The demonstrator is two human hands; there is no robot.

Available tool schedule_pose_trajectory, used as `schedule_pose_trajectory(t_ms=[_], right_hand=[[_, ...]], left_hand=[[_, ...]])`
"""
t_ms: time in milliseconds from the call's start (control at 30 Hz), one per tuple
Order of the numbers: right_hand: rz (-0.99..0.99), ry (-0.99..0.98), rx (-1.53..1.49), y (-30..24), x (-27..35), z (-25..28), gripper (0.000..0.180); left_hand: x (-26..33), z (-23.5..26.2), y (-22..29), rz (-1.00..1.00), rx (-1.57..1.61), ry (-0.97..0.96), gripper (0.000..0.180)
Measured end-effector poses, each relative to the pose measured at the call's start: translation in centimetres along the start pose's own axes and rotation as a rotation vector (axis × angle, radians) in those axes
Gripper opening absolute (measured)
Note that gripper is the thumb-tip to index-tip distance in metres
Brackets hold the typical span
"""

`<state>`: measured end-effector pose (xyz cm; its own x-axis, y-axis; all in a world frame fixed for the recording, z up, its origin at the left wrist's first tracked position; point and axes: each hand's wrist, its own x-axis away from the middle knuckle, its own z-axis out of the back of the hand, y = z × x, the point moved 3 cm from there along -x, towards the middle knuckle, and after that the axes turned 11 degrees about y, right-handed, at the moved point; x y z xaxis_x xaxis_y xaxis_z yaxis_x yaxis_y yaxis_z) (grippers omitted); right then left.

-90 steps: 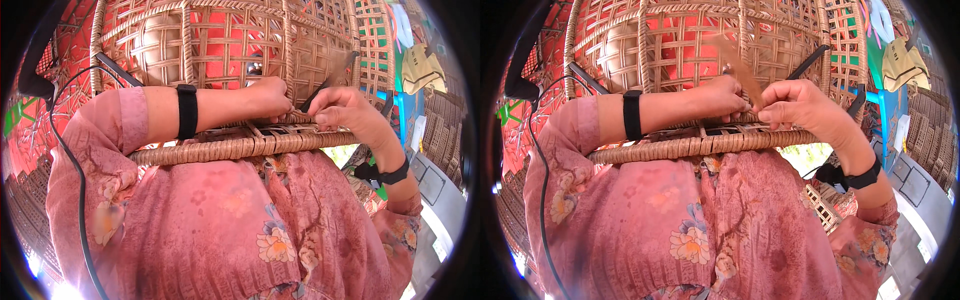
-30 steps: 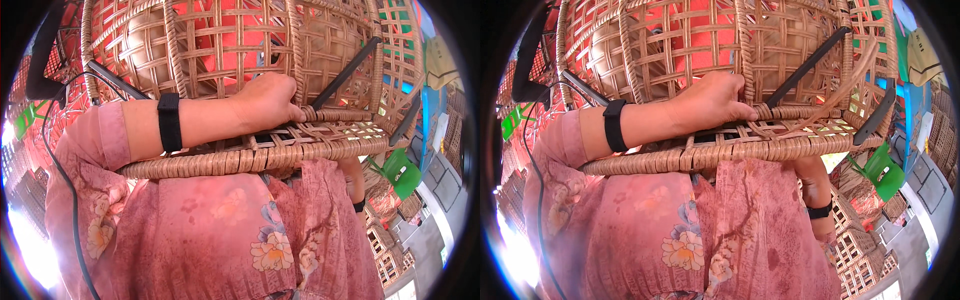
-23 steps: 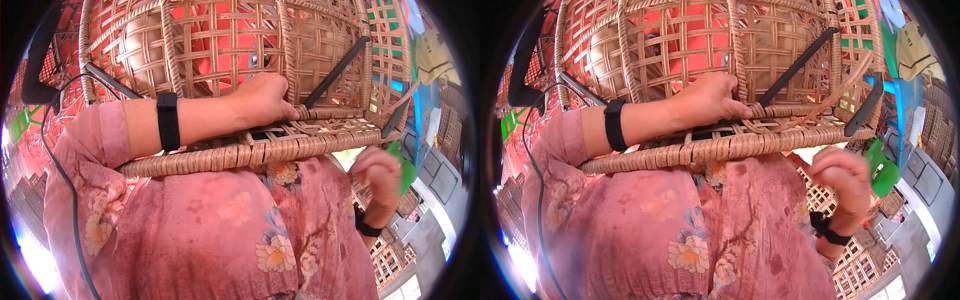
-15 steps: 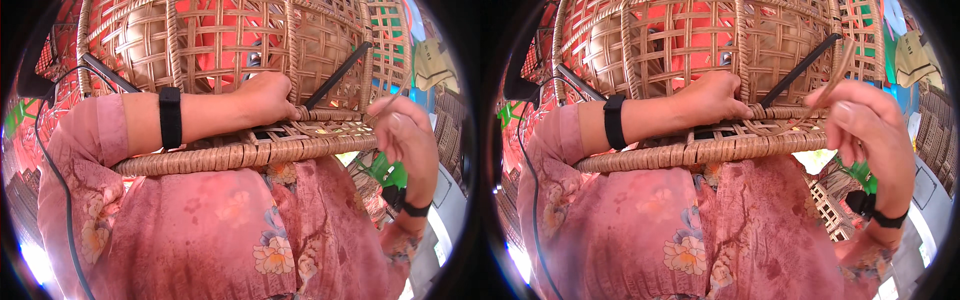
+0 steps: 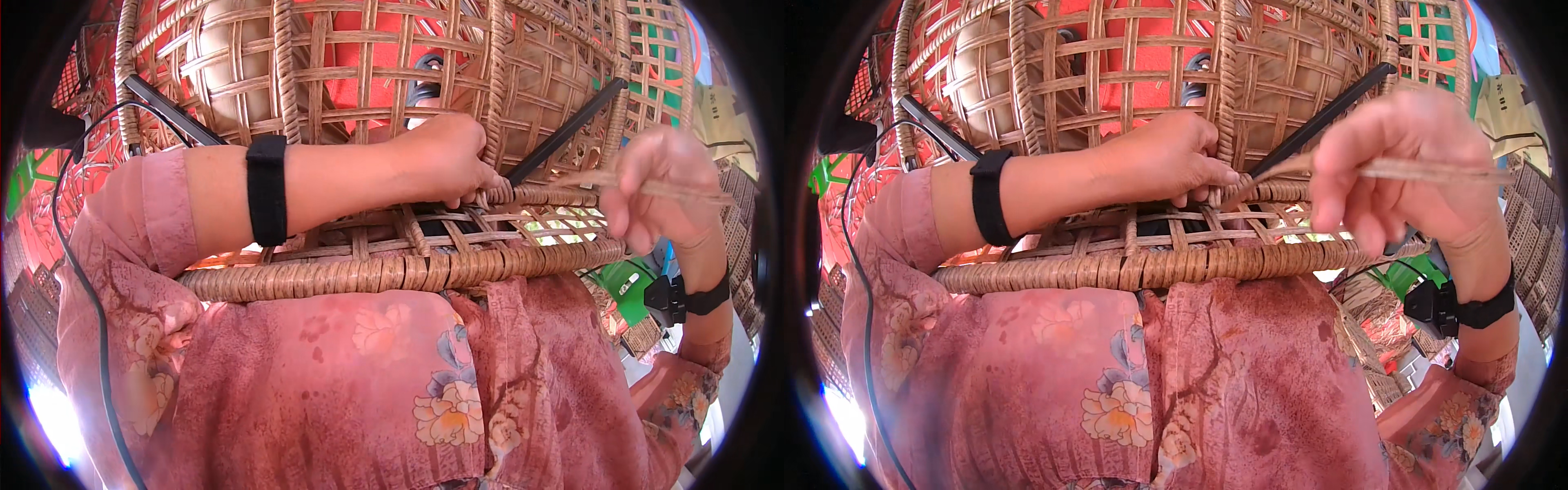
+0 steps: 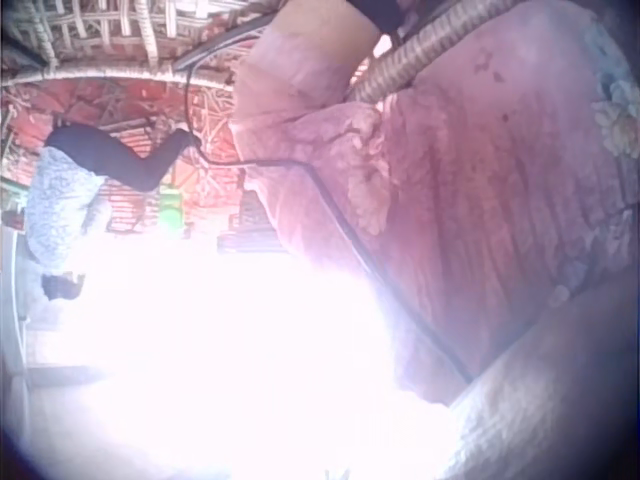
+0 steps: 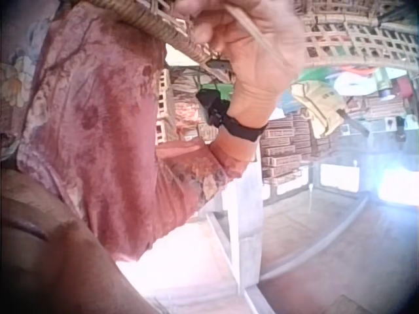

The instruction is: The recorder is weaving and securing rattan strips onto a furniture frame using hands and a staple gun.

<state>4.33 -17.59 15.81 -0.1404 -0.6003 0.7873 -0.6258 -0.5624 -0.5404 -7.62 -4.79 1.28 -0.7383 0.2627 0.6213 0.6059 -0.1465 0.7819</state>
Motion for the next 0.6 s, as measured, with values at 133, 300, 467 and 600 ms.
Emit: schedule_pose_trajectory(t_ms=[133,300,467,600], right_hand=[[0.029,0.073,0.072,-0.2,0.5,-0.4,0.06],[-0.033,0.275,0.277,0.7,-1.2,-3.4,0.08],[-0.096,0.243,0.405,2.2,-2.9,-2.7,0.03],[-0.104,0.283,0.414,2.9,-3.6,-3.5,0.012]], left_hand=[[-0.2,0.3,0.0,0.066,0.072,-0.037,0.027],[-0.3,0.3,0.1,0.042,0.098,-0.03,0.03],[-2.0,0.2,-1.5,-0.051,0.029,-0.029,0.03],[-2.4,0.0,-1.1,-0.019,-0.016,-0.066,0.02]])
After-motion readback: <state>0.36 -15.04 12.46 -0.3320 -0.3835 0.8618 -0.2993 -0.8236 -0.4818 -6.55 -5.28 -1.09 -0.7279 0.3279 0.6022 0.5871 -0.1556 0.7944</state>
